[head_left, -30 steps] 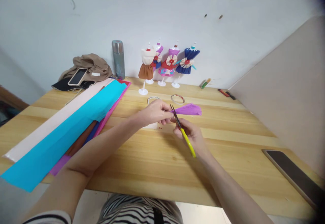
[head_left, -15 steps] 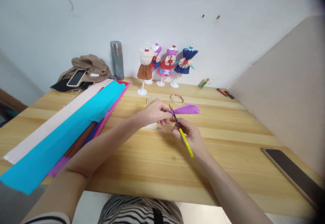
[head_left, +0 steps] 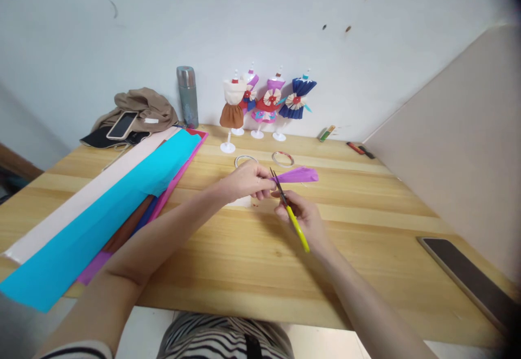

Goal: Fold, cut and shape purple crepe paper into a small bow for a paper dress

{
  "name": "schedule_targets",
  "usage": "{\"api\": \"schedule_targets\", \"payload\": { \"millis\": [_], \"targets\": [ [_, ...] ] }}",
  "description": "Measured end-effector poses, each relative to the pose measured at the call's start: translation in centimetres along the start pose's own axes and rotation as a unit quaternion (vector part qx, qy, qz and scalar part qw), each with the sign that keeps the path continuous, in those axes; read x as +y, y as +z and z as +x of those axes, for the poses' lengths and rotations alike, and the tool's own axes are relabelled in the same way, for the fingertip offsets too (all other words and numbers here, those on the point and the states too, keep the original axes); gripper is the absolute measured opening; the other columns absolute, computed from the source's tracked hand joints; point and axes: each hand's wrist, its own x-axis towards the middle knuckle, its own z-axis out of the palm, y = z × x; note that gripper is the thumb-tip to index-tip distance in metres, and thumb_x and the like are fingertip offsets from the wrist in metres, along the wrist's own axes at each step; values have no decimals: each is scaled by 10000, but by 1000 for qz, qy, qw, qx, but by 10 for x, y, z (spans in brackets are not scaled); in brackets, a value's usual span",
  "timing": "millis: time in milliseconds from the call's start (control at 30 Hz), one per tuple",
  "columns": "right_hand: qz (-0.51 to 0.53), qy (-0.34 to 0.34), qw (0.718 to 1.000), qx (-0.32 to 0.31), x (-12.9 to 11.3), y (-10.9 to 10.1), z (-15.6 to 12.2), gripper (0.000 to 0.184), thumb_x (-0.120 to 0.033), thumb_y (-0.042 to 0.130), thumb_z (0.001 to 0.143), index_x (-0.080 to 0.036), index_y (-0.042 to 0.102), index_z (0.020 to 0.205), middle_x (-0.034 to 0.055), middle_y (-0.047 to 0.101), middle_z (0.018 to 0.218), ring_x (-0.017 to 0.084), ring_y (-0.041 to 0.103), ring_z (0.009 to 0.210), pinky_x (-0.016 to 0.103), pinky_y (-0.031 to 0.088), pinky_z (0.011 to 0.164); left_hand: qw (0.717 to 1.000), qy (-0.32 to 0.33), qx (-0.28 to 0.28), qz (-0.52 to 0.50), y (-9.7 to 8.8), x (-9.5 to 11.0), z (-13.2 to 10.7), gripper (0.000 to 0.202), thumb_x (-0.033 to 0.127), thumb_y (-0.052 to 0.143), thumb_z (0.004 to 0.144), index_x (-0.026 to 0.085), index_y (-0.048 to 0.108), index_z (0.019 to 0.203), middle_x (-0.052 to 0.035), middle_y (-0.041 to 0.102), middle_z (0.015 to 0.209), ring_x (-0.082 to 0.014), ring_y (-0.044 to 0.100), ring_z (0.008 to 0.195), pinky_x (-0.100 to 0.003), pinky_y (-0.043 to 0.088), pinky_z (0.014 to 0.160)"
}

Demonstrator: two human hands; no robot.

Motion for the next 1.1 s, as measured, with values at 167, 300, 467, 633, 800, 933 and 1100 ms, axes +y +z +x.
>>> {"api": "schedule_targets", "payload": {
  "millis": [167, 300, 467, 633, 800, 933, 1100],
  "targets": [
    [16, -2, 1000, -1, 2, 2, -1, 277, -435, 675, 812, -211, 655, 973, -7, 564, 713, 129, 450, 586, 278, 374, 565, 1000, -7, 9, 7, 0, 2, 0, 195, 59, 576, 770, 115, 633, 592, 16, 576, 506, -67, 553, 498, -155, 435, 498],
    [7, 2, 1000, 5, 7, 3, -1, 308, -448, 684, 798, -191, 658, 965, -13, 546, 689, 120, 420, 573, 268, 355, 549, 1000, -14, 7, 8, 0, 2, 1, 193, 61, 577, 778, 113, 634, 602, 16, 574, 504, -65, 551, 491, -152, 429, 490],
    [-4, 0, 1000, 14, 9, 4, 0, 386, -515, 669, 786, -173, 670, 965, -7, 537, 668, 131, 439, 583, 270, 372, 551, 999, -32, 15, 21, 0, 3, 1, 190, 74, 577, 799, 111, 629, 621, 23, 570, 493, -55, 541, 458, -147, 421, 479],
    [-8, 0, 1000, 22, 10, 6, 3, 428, -569, 678, 758, -181, 677, 939, -12, 517, 660, 128, 430, 566, 266, 364, 535, 999, -35, 9, 23, -2, 1, 3, 151, 104, 587, 811, 112, 643, 671, 29, 568, 490, -56, 552, 456, -144, 418, 480],
    [6, 13, 1000, 21, 11, 7, 2, 442, -577, 673, 763, -180, 670, 958, -14, 511, 653, 122, 403, 562, 264, 352, 521, 999, -22, -4, 25, -3, -4, 5, 185, 152, 585, 824, 108, 632, 651, 22, 565, 502, -52, 518, 421, -158, 404, 456],
    [28, 17, 999, 36, 13, 7, 1, 410, -566, 673, 758, -191, 664, 924, 3, 559, 688, 136, 456, 581, 278, 389, 548, 999, 11, -32, 21, -7, -2, 3, 163, 223, 622, 821, 103, 658, 718, 28, 561, 529, -50, 527, 464, -154, 418, 484],
    [35, 21, 998, 55, 13, 7, 1, 340, -511, 671, 759, -202, 660, 901, 21, 599, 735, 145, 484, 602, 290, 397, 572, 997, 11, -54, 48, -14, 0, 2, 171, 232, 652, 783, 93, 693, 875, 22, 590, 565, -62, 558, 513, -165, 446, 526]
  ]
}}
